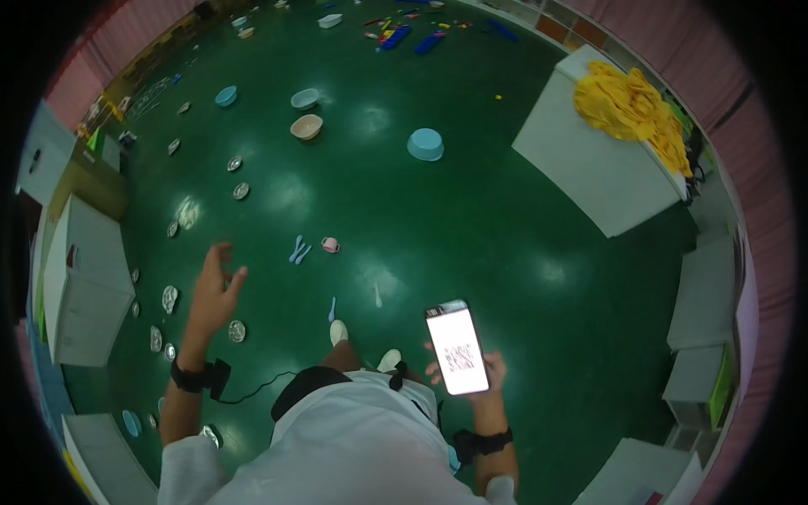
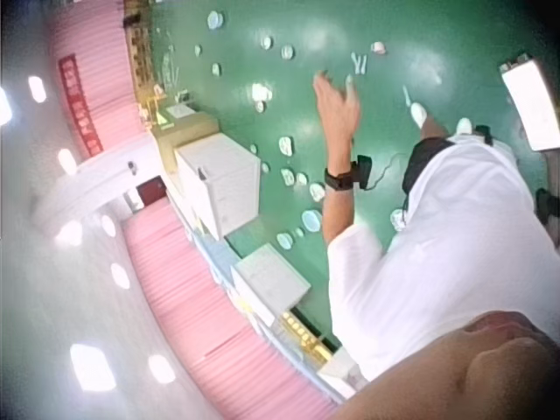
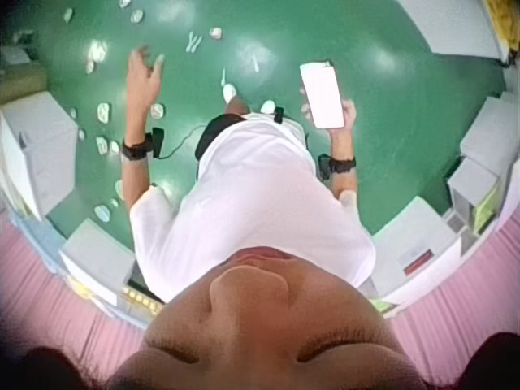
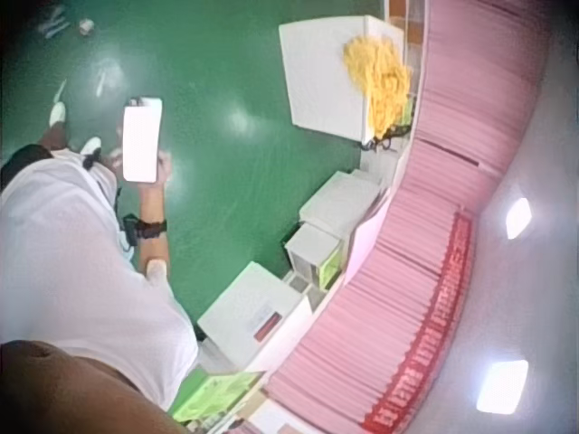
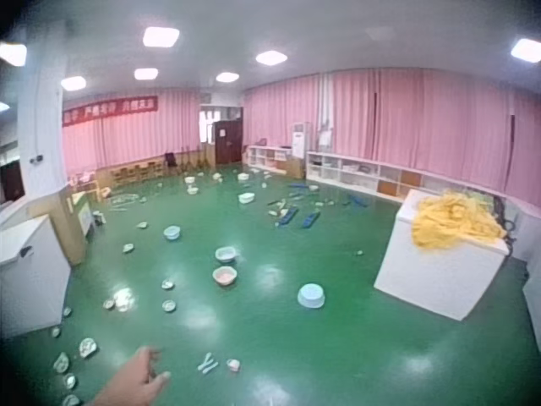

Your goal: The person picks up a container of pencils and places it on a shelf, then retrieves a bottle of soap and a packet of wipes from the floor and puts them on the shelf. They then place a blue plastic board into a cardboard box and put a metal tray on the shelf.

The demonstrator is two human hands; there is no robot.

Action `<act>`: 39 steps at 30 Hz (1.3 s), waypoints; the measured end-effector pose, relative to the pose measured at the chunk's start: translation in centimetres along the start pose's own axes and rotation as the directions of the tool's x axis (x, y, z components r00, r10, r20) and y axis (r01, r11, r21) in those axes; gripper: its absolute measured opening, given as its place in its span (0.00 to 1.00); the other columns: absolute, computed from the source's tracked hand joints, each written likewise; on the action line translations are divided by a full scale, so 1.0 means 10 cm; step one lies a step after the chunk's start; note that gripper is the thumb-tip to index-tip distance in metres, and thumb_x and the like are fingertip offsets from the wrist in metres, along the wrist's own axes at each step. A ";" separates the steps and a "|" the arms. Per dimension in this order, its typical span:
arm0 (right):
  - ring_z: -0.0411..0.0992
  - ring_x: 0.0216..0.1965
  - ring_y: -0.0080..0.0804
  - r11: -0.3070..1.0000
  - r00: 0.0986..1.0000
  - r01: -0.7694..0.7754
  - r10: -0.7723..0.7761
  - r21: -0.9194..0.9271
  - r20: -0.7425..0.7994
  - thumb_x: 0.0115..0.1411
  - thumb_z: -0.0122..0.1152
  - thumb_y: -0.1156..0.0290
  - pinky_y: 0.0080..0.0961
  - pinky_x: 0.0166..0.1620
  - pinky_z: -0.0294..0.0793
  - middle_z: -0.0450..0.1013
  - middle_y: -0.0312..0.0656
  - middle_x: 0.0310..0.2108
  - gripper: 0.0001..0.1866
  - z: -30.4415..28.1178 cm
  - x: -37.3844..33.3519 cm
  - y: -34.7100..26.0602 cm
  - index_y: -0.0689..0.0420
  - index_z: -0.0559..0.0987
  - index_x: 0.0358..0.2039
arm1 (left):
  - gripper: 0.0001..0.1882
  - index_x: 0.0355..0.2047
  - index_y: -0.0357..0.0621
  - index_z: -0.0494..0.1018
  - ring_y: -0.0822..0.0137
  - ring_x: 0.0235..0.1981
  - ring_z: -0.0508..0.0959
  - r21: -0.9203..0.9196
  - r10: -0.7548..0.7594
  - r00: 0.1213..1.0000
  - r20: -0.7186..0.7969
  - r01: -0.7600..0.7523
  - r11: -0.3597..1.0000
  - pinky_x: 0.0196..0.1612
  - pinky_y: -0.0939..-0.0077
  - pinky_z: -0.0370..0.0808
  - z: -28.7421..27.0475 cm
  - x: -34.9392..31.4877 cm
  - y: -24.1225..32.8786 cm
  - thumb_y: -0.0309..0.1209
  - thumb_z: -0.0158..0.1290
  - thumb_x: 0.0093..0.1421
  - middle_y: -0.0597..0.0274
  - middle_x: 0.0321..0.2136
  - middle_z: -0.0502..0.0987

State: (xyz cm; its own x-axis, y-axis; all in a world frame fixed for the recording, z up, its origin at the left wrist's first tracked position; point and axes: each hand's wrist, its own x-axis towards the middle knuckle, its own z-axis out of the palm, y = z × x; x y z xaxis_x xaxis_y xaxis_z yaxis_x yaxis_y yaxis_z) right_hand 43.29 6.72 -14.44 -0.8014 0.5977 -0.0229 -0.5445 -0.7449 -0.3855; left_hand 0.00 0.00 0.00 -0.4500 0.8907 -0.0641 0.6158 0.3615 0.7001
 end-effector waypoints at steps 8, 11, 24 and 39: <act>0.73 0.42 0.54 0.926 0.749 -0.377 0.328 0.038 -0.575 0.60 0.48 0.59 0.47 0.47 0.75 0.70 0.59 0.43 0.32 -0.89 -0.39 0.58 0.58 0.55 0.63 | 0.26 0.50 0.37 0.59 0.38 0.46 0.72 0.386 -0.466 0.872 -0.152 0.486 0.784 0.47 0.50 0.70 0.28 -0.66 -2.85 0.41 0.51 0.58 0.38 0.48 0.68; 0.75 0.33 0.37 0.837 0.589 -0.547 0.376 -0.010 -0.715 0.58 0.47 0.63 0.31 0.40 0.78 0.72 0.50 0.38 0.32 -0.87 -0.26 0.74 0.54 0.55 0.63 | 0.26 0.48 0.35 0.60 0.37 0.46 0.72 0.402 -0.591 0.797 -0.125 0.586 0.704 0.47 0.50 0.71 0.36 -1.07 -3.58 0.42 0.51 0.56 0.35 0.46 0.70; 0.71 0.30 0.22 0.342 0.267 -0.940 0.738 0.002 -0.620 0.51 0.59 0.71 0.23 0.36 0.73 0.71 0.39 0.34 0.44 -0.60 0.67 0.78 0.43 0.49 0.66 | 0.20 0.41 0.39 0.71 0.58 0.35 0.78 0.047 -0.614 0.616 0.493 0.686 0.726 0.39 0.65 0.74 0.32 -0.16 -3.76 0.43 0.51 0.58 0.50 0.36 0.78; 0.56 0.61 0.45 0.087 0.838 -0.474 0.349 -0.876 -0.419 0.46 0.62 0.64 0.32 0.62 0.56 0.58 0.52 0.60 0.47 -0.84 2.08 -0.13 0.54 0.52 0.65 | 0.25 0.55 0.49 0.66 0.69 0.42 0.71 -0.106 -0.013 0.367 0.930 0.302 0.948 0.47 0.75 0.68 0.81 2.35 -1.82 0.46 0.53 0.60 0.63 0.40 0.74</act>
State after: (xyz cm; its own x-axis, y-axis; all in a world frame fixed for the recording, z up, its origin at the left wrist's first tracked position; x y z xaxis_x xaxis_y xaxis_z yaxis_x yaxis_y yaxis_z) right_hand 29.44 22.56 -22.16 -0.7582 0.3651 -0.5403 0.5496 -0.0880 -0.8308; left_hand -16.52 16.55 -20.00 0.4280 0.5787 -0.6942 0.3795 0.5821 0.7192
